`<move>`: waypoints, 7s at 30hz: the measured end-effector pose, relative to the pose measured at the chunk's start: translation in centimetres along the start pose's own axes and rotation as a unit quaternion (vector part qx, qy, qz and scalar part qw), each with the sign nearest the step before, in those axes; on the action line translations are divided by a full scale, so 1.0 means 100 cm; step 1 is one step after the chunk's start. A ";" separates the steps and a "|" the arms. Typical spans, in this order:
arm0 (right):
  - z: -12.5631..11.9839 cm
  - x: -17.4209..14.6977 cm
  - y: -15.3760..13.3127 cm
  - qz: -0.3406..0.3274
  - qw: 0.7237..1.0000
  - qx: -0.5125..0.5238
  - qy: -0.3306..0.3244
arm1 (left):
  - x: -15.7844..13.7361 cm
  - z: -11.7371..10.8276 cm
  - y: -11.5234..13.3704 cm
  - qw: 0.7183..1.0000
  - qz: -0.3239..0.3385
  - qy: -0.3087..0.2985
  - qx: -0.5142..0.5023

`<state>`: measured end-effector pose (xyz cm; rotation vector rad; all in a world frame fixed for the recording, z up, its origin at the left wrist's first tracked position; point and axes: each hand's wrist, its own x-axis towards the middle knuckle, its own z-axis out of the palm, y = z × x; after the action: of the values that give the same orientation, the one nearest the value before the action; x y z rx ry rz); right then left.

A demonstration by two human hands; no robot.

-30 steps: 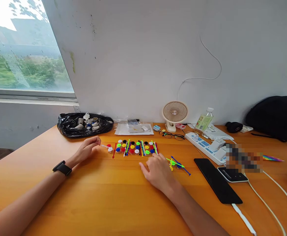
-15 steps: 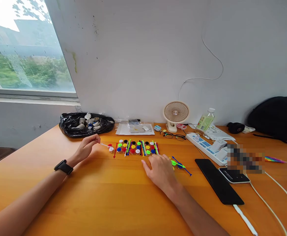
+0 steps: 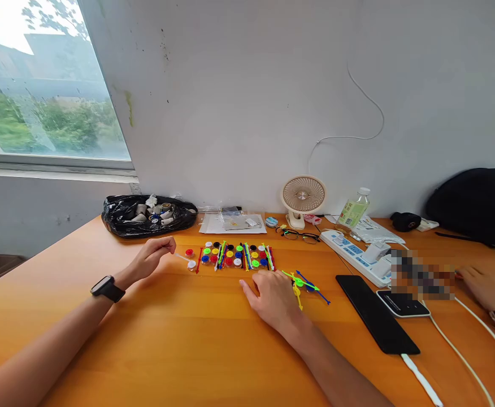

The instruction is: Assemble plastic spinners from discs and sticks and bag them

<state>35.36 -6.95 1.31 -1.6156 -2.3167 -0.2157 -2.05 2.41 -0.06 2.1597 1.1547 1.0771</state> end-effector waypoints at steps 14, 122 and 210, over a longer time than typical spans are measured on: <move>-0.001 -0.003 -0.008 0.009 0.989 0.141 -0.037 | -0.011 0.040 0.050 0.992 0.019 -0.106 -0.073; 0.032 0.004 -0.010 0.218 0.808 0.546 -0.029 | -0.031 0.096 0.096 0.972 0.162 -0.109 0.130; 0.008 0.005 -0.010 0.171 0.816 0.551 0.037 | -0.012 0.057 0.005 0.938 -0.067 0.079 0.332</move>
<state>34.16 -6.59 0.78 -1.2458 -1.4600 0.9511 2.43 0.98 -3.59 2.4494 1.9302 0.8915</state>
